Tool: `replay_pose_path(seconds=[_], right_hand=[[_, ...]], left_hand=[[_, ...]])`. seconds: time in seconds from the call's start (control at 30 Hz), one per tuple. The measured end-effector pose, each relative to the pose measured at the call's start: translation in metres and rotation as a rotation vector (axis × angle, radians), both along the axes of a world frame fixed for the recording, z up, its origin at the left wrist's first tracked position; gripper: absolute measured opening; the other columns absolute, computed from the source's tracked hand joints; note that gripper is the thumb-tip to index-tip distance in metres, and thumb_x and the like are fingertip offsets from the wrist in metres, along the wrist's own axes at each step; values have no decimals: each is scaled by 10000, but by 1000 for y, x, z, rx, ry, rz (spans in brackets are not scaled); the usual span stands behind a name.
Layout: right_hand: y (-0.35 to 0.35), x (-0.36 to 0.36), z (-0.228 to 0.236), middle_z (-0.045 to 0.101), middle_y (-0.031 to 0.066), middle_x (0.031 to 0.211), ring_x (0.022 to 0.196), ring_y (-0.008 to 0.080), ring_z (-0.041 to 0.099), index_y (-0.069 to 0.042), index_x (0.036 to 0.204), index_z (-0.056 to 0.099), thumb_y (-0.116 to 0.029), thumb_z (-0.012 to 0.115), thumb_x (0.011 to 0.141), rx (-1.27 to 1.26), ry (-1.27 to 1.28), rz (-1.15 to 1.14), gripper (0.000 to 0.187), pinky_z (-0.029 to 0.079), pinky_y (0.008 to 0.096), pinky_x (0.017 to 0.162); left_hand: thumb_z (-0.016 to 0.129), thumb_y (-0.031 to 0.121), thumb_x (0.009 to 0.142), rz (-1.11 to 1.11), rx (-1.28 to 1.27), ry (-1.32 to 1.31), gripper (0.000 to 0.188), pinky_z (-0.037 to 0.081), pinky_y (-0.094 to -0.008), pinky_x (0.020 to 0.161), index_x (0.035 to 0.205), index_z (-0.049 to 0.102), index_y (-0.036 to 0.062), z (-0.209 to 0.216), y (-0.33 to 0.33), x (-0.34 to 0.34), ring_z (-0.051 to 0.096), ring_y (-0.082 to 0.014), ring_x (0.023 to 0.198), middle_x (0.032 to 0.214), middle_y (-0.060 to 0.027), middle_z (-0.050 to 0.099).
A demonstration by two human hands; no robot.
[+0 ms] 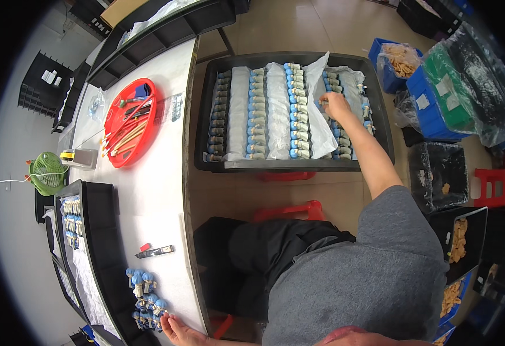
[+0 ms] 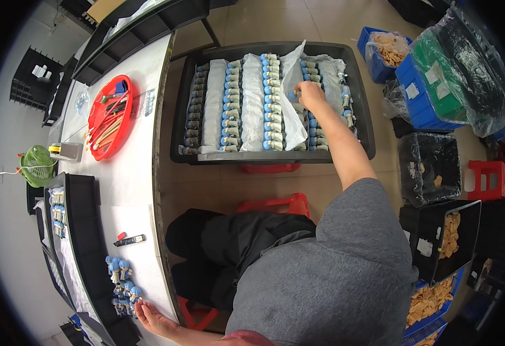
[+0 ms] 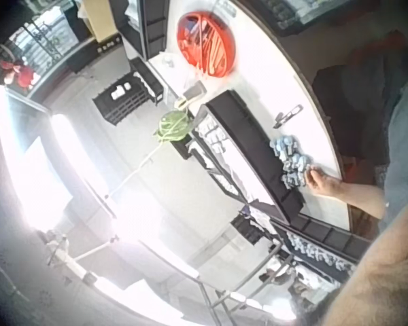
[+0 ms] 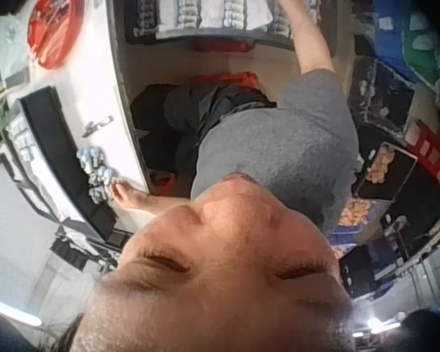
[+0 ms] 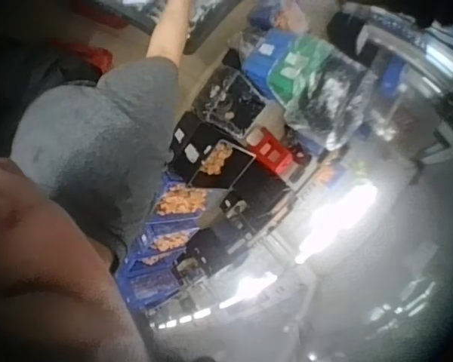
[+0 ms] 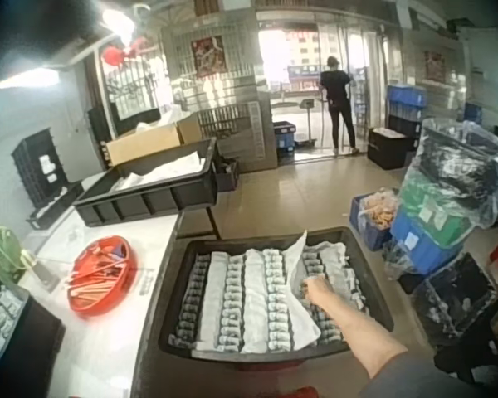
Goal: Inspecting and cleaning small toy figurines at a workbench.
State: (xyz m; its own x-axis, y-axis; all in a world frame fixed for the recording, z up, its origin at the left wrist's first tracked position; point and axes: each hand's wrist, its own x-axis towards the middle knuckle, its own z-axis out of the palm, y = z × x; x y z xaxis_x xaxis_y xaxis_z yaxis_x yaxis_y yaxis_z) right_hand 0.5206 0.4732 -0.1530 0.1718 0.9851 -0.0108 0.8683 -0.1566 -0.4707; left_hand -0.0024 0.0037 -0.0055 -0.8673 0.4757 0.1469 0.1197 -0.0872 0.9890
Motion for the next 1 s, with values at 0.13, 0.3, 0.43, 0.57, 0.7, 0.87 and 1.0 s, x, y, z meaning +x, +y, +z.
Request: replay_pose_path(seconds=[0.13, 0.3, 0.43, 0.57, 0.7, 0.87, 1.0], right_hand=[[22, 3, -19, 636, 174, 1000, 956, 321, 602, -118, 930, 683, -71, 578, 757, -58, 44, 78, 208, 482, 410, 818], [39, 23, -50, 612, 225, 1039, 1033, 369, 558, -42, 987, 653, -249, 482, 850, -157, 191, -31, 302, 448, 424, 854], [45, 53, -88, 613, 214, 1047, 1040, 358, 553, -42, 1028, 637, -251, 496, 847, -55, -17, 28, 310, 440, 408, 867], [63, 97, -112, 618, 203, 1039, 1015, 348, 564, -38, 1053, 623, -258, 500, 846, 91, -151, 110, 327, 441, 398, 867], [80, 116, -55, 615, 192, 1043, 938, 327, 592, -28, 1075, 605, -232, 534, 831, 537, -164, -98, 326, 459, 396, 848], [31, -51, 78, 617, 131, 1008, 894, 196, 597, 32, 1127, 528, -35, 580, 836, 881, 703, 133, 303, 487, 292, 792], [-84, -251, 149, 595, 96, 1014, 947, 150, 565, 5, 1152, 513, 2, 537, 875, 525, 976, 734, 278, 461, 253, 856]], left_hand=[[509, 28, 898, 12, 3, -3, 265, 479, -227, 845, 1152, 501, -47, -2, -2, -1, 577, -147, 952, 1090, -124, 576], [521, 31, 893, 45, 0, -14, 280, 467, -233, 852, 1160, 493, -50, 2, 4, 4, 565, -153, 980, 1098, -127, 573], [539, 18, 876, 133, -26, -29, 278, 463, -234, 812, 1145, 508, -44, 3, 12, 12, 561, -150, 939, 1086, -121, 576], [572, -10, 845, 149, 37, -58, 248, 472, -240, 803, 1091, 556, -31, 3, 12, 15, 580, -146, 909, 1033, -116, 608], [591, -6, 828, 162, 106, -71, 209, 476, -250, 770, 1037, 590, -21, 8, 12, 18, 580, -131, 855, 974, -79, 622], [589, 14, 836, 235, 93, -113, 177, 471, -217, 641, 1011, 575, -10, 10, 15, 23, 552, -83, 737, 876, -40, 594], [583, 13, 839, 249, 87, -54, 174, 466, -208, 619, 1011, 560, -3, 8, 17, 25, 536, -78, 728, 885, -40, 573]])
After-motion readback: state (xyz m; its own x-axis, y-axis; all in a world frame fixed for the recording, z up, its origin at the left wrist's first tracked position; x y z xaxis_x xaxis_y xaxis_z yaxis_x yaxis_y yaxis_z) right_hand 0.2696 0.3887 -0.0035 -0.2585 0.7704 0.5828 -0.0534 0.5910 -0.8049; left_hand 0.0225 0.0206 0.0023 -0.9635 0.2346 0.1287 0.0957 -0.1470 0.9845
